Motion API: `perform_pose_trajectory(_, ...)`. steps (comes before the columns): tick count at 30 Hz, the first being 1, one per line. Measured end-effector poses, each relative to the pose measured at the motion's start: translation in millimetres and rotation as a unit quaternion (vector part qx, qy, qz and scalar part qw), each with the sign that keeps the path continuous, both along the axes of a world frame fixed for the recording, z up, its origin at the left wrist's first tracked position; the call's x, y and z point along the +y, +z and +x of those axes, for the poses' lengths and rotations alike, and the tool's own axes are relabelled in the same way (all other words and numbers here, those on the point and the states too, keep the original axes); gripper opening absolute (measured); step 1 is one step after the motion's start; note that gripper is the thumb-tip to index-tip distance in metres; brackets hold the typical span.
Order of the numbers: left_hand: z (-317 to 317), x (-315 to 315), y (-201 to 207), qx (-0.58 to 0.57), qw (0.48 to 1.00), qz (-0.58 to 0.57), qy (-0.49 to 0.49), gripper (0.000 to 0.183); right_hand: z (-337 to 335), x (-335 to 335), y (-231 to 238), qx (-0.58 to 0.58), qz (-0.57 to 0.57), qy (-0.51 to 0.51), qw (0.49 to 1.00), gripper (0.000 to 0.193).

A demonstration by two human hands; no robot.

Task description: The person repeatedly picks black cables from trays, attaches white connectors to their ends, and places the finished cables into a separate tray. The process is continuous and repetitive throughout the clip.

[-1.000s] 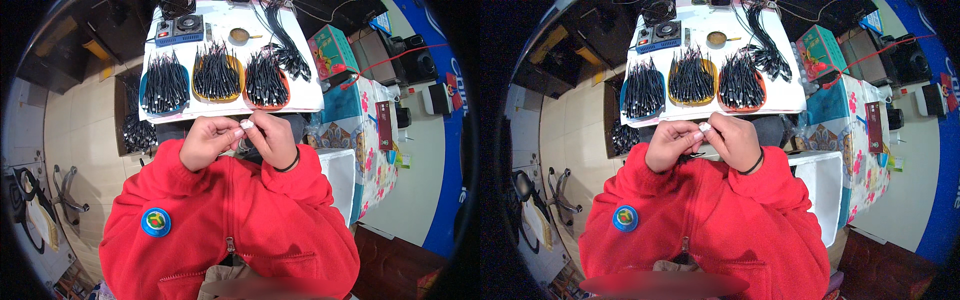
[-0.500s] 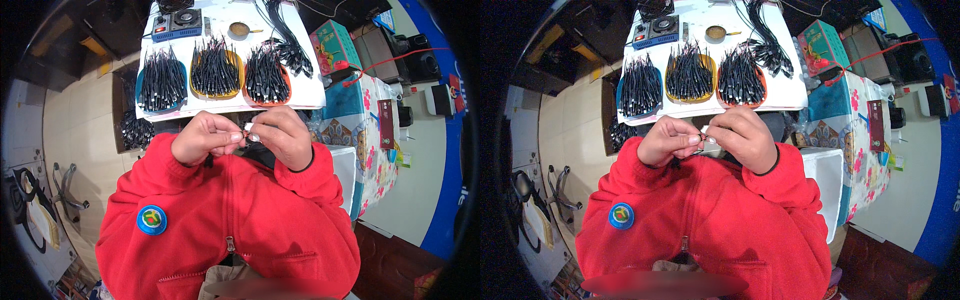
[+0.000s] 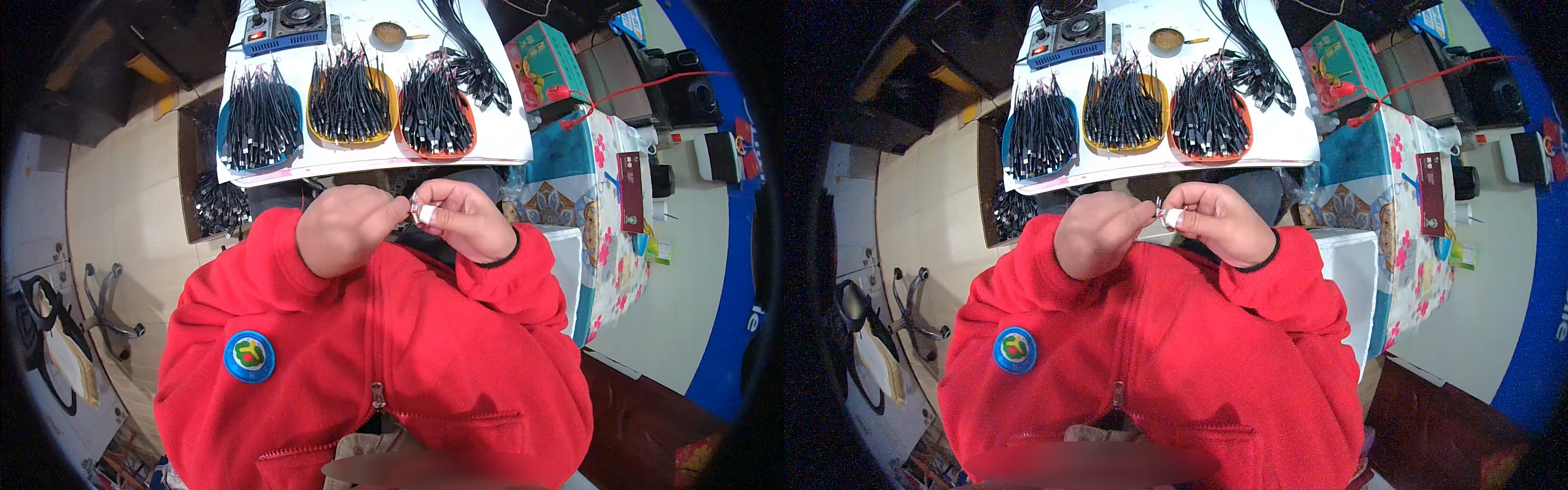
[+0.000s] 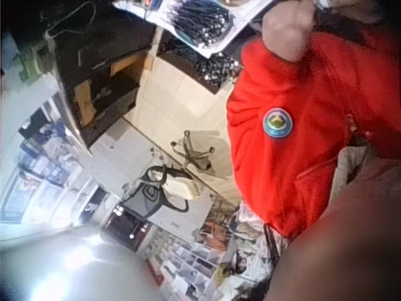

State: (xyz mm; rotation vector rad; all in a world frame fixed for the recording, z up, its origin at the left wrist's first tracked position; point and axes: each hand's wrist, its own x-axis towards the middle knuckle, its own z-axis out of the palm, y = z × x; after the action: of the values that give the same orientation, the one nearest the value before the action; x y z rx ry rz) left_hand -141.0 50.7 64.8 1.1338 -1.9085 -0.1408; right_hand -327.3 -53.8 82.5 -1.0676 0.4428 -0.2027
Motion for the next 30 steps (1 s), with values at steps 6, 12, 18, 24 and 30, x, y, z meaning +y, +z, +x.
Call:
perform_pose_trajectory(6, 2.3, 0.0, 1.3, 0.242, 0.955, 0.169, -0.015, 0.008, -1.1, 8.3, 17.2, 0.05, -0.659, -0.125, 0.74, 0.025)
perform_pose_trajectory(12, -2.5, 4.9, -3.0, 0.188, 0.967, 0.17, 0.004, 0.013, 6.6, 12.3, 7.1, 0.012, -0.75, -0.117, 0.651, 0.023)
perform_pose_trajectory(18, -8.4, 10.1, -7.9, -0.001, 0.998, -0.018, 0.063, 0.021, 2.3, 19.0, 1.7, 0.063, -0.011, -0.065, 0.996, 0.014)
perform_pose_trajectory(24, -3.4, 12.7, -2.5, 0.285, 0.941, 0.181, 0.003, 0.009, -0.1, 17.8, 16.3, 0.039, -0.677, -0.136, 0.723, 0.026)
perform_pose_trajectory(30, -4.3, 7.4, -4.0, 0.161, 0.983, 0.081, 0.026, 0.009, 8.4, 16.0, 12.1, 0.008, -0.699, -0.101, 0.708, 0.024)
